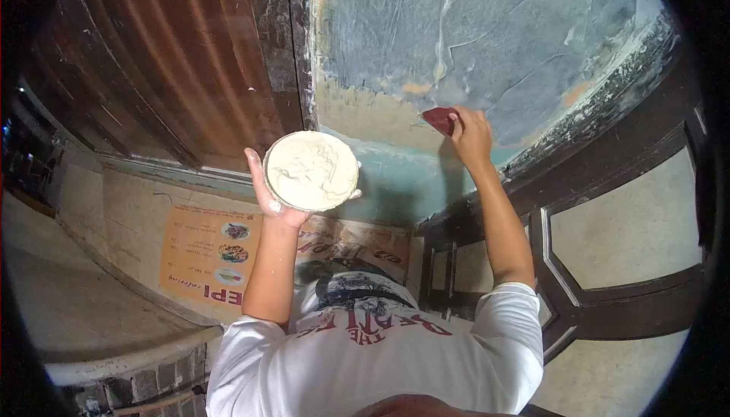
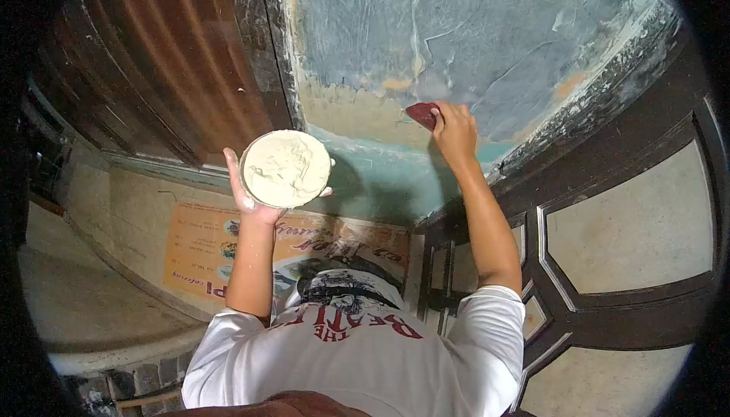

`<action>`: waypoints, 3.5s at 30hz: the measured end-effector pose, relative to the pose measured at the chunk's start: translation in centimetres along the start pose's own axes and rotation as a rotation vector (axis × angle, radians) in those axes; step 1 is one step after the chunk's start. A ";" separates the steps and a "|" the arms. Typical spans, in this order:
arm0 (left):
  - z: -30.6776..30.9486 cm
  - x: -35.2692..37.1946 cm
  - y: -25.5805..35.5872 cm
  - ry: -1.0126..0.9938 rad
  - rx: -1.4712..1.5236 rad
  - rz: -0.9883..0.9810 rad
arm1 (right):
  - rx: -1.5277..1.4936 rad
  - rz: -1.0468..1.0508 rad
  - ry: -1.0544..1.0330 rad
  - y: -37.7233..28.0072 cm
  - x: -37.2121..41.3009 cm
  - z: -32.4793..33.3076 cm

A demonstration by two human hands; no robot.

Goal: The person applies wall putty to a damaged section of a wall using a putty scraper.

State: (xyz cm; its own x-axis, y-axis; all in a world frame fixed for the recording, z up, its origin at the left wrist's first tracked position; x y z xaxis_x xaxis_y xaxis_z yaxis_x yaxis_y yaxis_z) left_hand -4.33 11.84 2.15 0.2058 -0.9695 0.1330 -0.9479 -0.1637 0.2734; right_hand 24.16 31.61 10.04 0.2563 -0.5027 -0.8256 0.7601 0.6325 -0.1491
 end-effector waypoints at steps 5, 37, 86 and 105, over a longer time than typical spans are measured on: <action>-0.4 0.3 -0.6 -0.004 0.054 0.051 | -0.076 0.007 0.002 0.2 1.4 -0.3; -1.4 1.1 -0.6 -0.117 0.072 0.029 | -0.054 -0.052 -0.007 1.3 2.7 -2.1; 0.0 1.2 -0.2 -0.054 0.140 0.005 | -0.049 -0.151 -0.048 0.7 2.8 -1.9; 0.3 1.4 -0.1 -0.093 0.091 -0.031 | -0.044 -0.157 0.042 1.2 1.7 -2.0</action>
State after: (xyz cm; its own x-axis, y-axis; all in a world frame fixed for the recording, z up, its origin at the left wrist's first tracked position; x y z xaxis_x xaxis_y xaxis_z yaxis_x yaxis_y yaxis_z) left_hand -4.07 10.47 2.04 0.2157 -0.9758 0.0353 -0.9605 -0.2055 0.1878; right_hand 24.25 32.69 7.39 0.1107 -0.5732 -0.8119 0.7616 0.5737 -0.3013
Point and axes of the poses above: each hand's wrist, its own x-axis away from the middle knuckle, its own z-axis out of the back of the hand, y = z × x, the point moved 10 cm from there along -x, towards the middle knuckle, and after that the axes turned 10 degrees about y, right-handed, at the moved point
